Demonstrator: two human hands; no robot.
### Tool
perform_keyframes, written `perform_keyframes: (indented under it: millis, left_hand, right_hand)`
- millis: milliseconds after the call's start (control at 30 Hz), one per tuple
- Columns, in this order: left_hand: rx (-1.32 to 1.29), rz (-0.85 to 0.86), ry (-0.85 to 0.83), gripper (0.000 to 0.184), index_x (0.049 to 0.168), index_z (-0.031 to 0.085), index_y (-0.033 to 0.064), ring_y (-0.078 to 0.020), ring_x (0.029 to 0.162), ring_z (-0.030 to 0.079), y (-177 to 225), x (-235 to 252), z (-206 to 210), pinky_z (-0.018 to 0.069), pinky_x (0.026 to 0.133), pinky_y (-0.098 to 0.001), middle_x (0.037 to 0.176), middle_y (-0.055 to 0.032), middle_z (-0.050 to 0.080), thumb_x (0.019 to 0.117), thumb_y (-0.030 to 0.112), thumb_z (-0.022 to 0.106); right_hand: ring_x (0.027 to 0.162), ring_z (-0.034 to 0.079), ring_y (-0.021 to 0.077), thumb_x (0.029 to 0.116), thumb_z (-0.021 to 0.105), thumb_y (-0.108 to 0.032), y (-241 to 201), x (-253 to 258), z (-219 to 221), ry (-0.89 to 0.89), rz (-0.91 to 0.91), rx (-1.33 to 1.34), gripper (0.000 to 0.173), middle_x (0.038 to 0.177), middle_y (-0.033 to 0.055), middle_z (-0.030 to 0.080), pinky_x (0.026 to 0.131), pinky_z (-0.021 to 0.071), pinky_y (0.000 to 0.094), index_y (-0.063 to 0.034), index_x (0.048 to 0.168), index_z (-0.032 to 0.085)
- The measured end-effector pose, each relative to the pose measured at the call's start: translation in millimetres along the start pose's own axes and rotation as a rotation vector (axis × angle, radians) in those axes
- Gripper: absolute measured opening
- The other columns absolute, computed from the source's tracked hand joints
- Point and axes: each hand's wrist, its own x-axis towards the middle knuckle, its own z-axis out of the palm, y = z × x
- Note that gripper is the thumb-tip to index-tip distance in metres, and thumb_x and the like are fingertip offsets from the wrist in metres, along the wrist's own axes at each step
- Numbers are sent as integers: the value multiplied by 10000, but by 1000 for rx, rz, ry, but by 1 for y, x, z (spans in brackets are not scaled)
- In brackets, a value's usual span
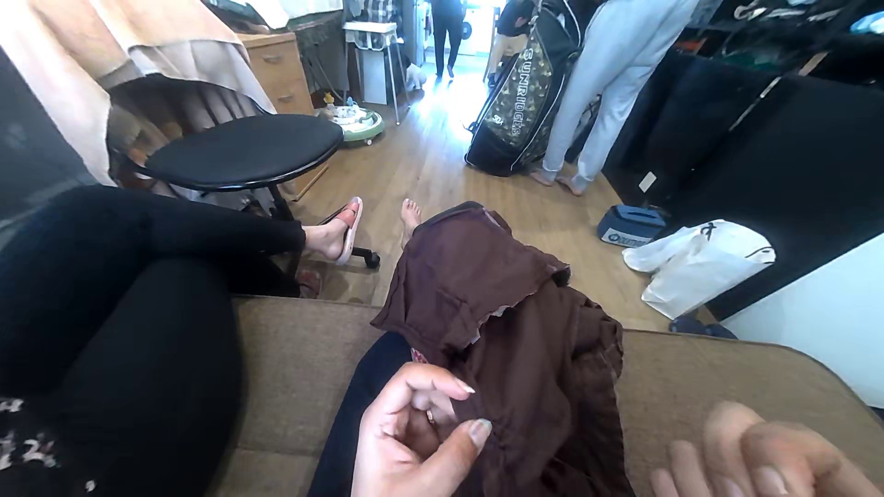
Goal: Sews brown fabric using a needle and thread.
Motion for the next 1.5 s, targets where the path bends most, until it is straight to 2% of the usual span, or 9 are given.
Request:
perform_keyframes:
  millis: [167,367,667,800,933,1100,1233,1367,1500]
  left_hand:
    - [-5,-54,-131,232,1178,752,145,28,853,664,-1,3,-10,559,763,-162,1033,80,745,991,74,635]
    - [-15,-89,-46,507,1279,693,21,-93,929,714,-2,5,-9,632,800,-271,1221,-31,701,793,-84,788]
    - [148,9,-132,731,1448,527,-34,-79,947,683,-9,2,-6,634,821,-266,1361,-78,559,774,-88,805]
    - [107,-21,-119,752,1434,505,-37,-176,1035,705,-10,2,-1,656,847,-347,1403,-132,537,758,-89,830]
    - [74,-47,-113,746,1451,442,-31,-190,980,733,-12,2,1,674,804,-376,1421,-136,514,795,-124,785]
    - [138,70,-94,291,1166,705,120,14,867,679,-14,5,-5,587,747,-159,1090,69,723,891,47,766]
    - [243,86,-118,57,964,765,123,46,803,636,-15,4,-8,524,739,-137,878,76,729,959,132,709]
    - [276,34,-141,106,1019,770,91,28,833,613,-10,0,-1,501,784,-158,892,50,715,974,94,674]
    - [263,26,-135,213,1156,745,51,-7,913,651,-4,-2,5,557,807,-175,1078,-16,718,950,38,691]
  right_hand:
    - [749,626,-3,1033,610,-167,24,-7,18,-87,-32,60,119,1013,-76,649,637,536,151,-186,1114,695]
    - [892,692,113,1022,621,-153,66,-9,42,-71,-7,535,129,1007,21,693,792,580,264,-100,1085,720]
    - [764,639,33,1036,596,-144,60,-6,30,35,-13,314,124,969,-7,663,667,544,167,-110,1053,714]
    - [763,645,47,1029,608,-153,62,-6,31,80,-25,324,115,960,-2,661,668,553,179,-105,1054,709]
    - [933,642,6,1058,572,-206,73,-10,28,19,-325,-223,122,995,-94,639,871,540,183,-185,1084,689]
    - [1019,601,-16,1071,533,-245,82,-12,26,57,-498,-580,112,1017,-99,603,946,490,175,-182,1048,623]
    - [1066,597,26,1068,479,-220,86,-13,21,2,-612,-645,88,1042,-75,606,1007,453,220,-184,1040,554]
    - [1054,596,61,1037,476,-182,84,-16,22,-36,-657,-646,86,994,-44,605,1031,425,251,-169,980,539]
    - [1032,599,37,1058,477,-204,86,-11,22,-27,-626,-606,84,1014,-54,594,1011,450,238,-174,1022,546]
